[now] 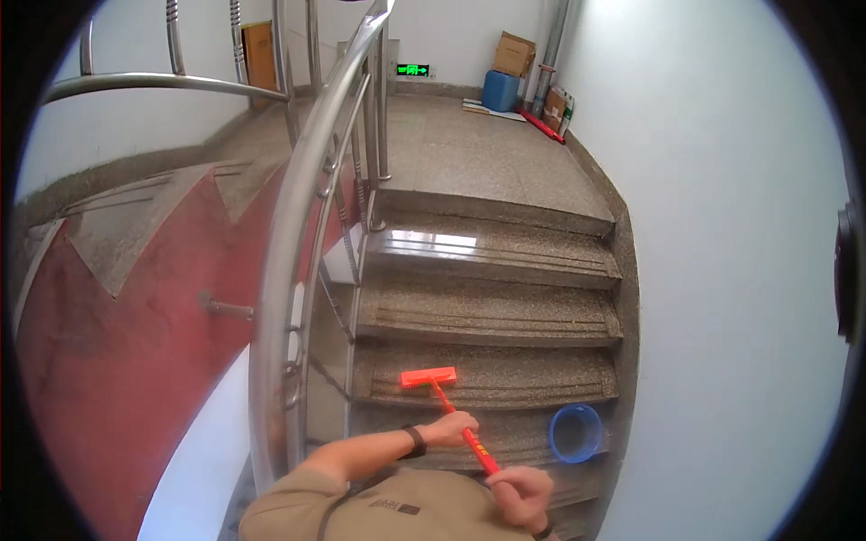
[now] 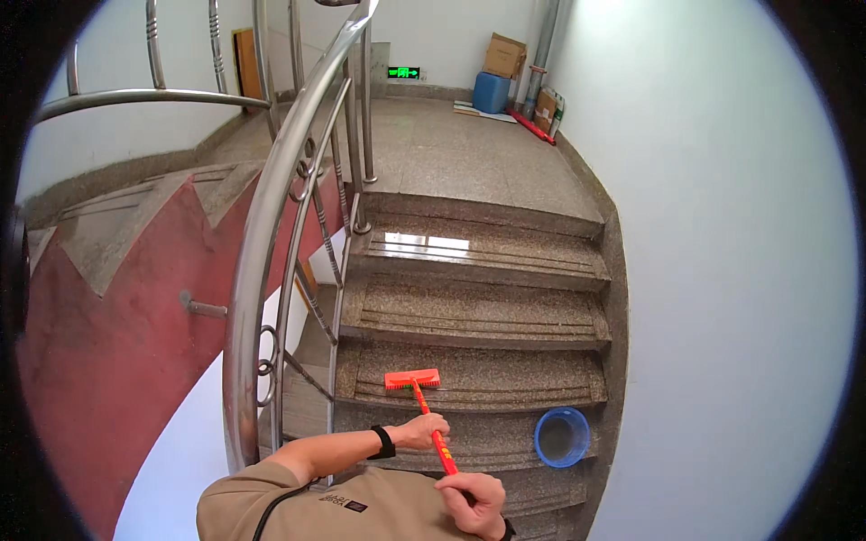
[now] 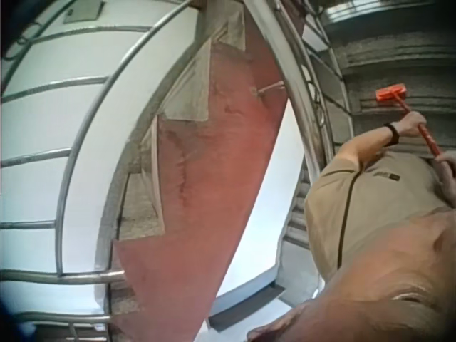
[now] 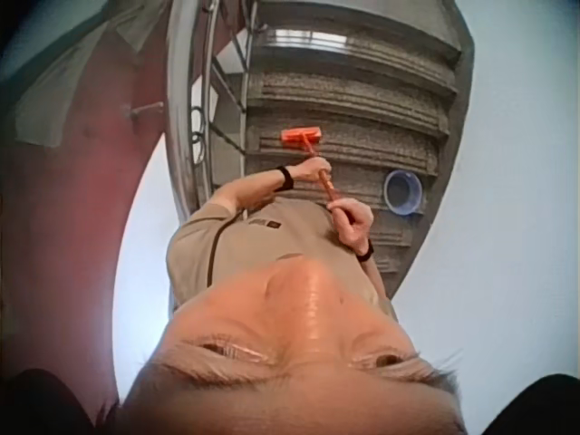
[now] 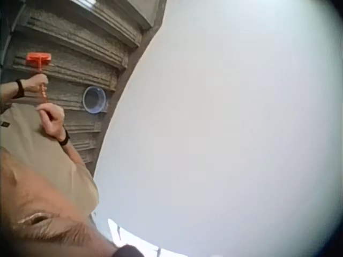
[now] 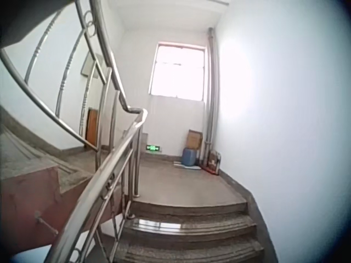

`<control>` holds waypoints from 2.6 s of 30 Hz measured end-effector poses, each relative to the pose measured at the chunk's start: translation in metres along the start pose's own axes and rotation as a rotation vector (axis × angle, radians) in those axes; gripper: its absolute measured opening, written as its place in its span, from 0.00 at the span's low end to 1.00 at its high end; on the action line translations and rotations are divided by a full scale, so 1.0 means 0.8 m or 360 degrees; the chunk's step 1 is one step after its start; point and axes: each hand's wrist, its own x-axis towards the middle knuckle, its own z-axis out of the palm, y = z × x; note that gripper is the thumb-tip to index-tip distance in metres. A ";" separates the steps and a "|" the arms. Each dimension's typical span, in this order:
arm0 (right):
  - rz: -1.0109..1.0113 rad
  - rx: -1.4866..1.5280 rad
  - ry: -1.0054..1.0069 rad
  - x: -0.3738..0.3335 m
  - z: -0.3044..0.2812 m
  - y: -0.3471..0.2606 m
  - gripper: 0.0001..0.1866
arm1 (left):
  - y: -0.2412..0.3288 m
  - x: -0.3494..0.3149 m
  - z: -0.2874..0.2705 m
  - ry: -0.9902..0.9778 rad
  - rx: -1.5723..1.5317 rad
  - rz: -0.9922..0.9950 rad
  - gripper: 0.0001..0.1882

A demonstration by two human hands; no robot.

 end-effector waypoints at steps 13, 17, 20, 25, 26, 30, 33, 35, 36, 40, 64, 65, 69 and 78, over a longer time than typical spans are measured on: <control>0.0181 -0.0077 -0.0222 -0.001 0.006 0.039 0.06 | -0.065 0.013 -0.006 -0.0089 0.0225 0.0001 0.09; 0.0280 -0.0058 -0.0168 -0.016 -0.022 -0.003 0.06 | 0.005 0.014 -0.002 -0.0232 0.0100 -0.0038 0.09; 0.0147 -0.0043 -0.0032 -0.011 -0.024 -0.058 0.07 | 0.035 0.008 0.020 -0.0227 0.0044 -0.0006 0.15; 0.0147 0.0058 0.0056 -0.010 -0.028 -0.069 0.08 | 0.045 0.006 0.028 -0.0290 -0.0040 -0.0056 0.14; 0.0392 0.0300 0.0099 -0.024 -0.030 -0.054 0.07 | 0.041 0.007 0.022 -0.0224 -0.0037 -0.0013 0.13; 0.0299 -0.0042 -0.0053 -0.019 -0.013 0.005 0.06 | -0.011 0.003 0.007 -0.0151 0.0138 0.0005 0.10; 0.0116 -0.0163 -0.0108 -0.011 0.008 0.040 0.05 | -0.046 0.007 -0.011 -0.0089 0.0279 0.0073 0.11; 0.0135 -0.0178 -0.0170 -0.005 0.014 0.052 0.05 | -0.082 0.009 -0.014 -0.0098 0.0405 0.0103 0.11; -0.0007 -0.0122 -0.0134 -0.004 0.015 0.060 0.05 | -0.083 0.012 -0.016 -0.0089 0.0385 0.0123 0.11; 0.0172 -0.0156 -0.0161 -0.004 -0.004 0.051 0.06 | -0.075 0.022 -0.007 0.0005 0.0412 0.0144 0.11; 0.0367 -0.0080 0.0269 -0.043 -0.041 -0.039 0.08 | 0.046 0.030 0.035 -0.0152 -0.0043 0.0015 0.09; 0.0331 -0.0129 0.0257 -0.043 -0.039 -0.038 0.08 | 0.046 0.028 0.034 -0.0172 0.0002 -0.0005 0.09; 0.0202 -0.0276 -0.0006 -0.041 -0.045 -0.051 0.09 | 0.051 0.020 0.042 -0.0325 0.0029 -0.0078 0.09; 0.0207 -0.0006 0.0181 -0.066 -0.054 -0.055 0.08 | 0.070 0.020 0.074 -0.0174 -0.0006 -0.0021 0.09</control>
